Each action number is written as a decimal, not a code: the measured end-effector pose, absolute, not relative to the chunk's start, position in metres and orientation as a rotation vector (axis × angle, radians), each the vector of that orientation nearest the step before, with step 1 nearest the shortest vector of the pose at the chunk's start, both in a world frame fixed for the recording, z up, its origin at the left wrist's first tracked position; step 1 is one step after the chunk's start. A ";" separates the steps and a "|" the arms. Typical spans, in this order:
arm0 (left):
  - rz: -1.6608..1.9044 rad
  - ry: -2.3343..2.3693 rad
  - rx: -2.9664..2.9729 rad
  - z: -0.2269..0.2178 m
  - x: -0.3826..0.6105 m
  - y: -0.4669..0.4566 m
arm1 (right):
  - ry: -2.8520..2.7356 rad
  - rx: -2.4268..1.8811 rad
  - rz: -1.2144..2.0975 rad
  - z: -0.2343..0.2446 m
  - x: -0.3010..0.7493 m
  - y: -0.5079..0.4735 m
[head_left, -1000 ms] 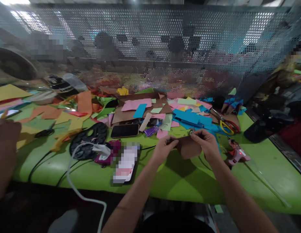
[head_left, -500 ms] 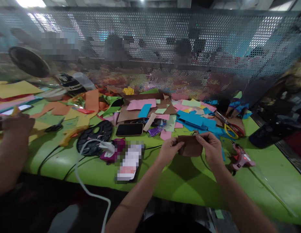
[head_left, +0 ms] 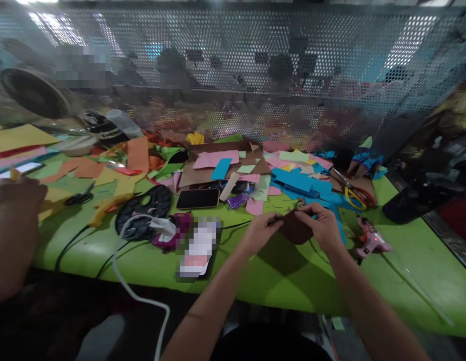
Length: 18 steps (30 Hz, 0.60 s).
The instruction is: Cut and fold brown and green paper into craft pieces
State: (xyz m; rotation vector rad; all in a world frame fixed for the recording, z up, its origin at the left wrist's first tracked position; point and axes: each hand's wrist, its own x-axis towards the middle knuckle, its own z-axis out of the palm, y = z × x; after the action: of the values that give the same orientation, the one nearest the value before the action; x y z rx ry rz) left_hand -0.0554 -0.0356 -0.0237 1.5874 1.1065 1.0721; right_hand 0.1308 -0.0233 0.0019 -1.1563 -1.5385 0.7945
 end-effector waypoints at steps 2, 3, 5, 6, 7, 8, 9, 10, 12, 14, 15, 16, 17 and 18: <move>1.115 1.084 1.486 -0.022 -0.056 -0.034 | -1.436 -1.169 0.879 0.001 0.132 -0.021; 1.141 1.080 1.445 -0.022 -0.056 -0.034 | -1.415 -1.169 0.904 0.001 0.133 -0.021; 1.203 1.091 1.386 -0.020 -0.058 -0.033 | -1.413 -1.173 0.939 0.001 0.132 -0.021; 1.240 1.107 1.359 -0.019 -0.059 -0.033 | -1.418 -1.175 0.967 0.002 0.132 -0.022; 1.279 1.129 1.330 -0.018 -0.060 -0.032 | -1.422 -1.174 1.007 0.003 0.131 -0.022; 1.322 1.152 1.300 -0.018 -0.062 -0.032 | -1.424 -1.167 1.055 0.003 0.129 -0.023; 1.368 1.171 1.271 -0.017 -0.063 -0.031 | -1.425 -1.155 1.106 0.004 0.128 -0.024; 1.413 1.184 1.242 -0.017 -0.064 -0.031 | -1.424 -1.139 1.151 0.005 0.127 -0.024; 1.497 1.194 1.188 -0.015 -0.066 -0.031 | -1.408 -1.116 1.198 0.006 0.125 -0.025; 1.536 1.181 1.115 -0.013 -0.068 -0.032 | -1.360 -1.107 1.204 0.005 0.124 -0.026; 1.525 1.154 1.076 -0.011 -0.068 -0.033 | -1.321 -1.102 1.198 0.005 0.123 -0.026; 1.490 1.110 1.048 -0.010 -0.068 -0.035 | -1.280 -1.092 1.185 0.004 0.124 -0.026; 1.441 1.055 1.038 -0.009 -0.068 -0.037 | -1.243 -1.082 1.170 0.003 0.124 -0.025; 1.383 0.998 1.052 -0.008 -0.067 -0.038 | -1.215 -1.071 1.153 0.001 0.124 -0.025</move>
State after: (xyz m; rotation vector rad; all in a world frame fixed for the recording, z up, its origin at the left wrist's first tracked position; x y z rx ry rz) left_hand -0.0672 -0.0385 -0.0078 1.0523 0.9985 1.3827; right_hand 0.1238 -0.0249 0.0013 -1.0709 -1.2148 1.1533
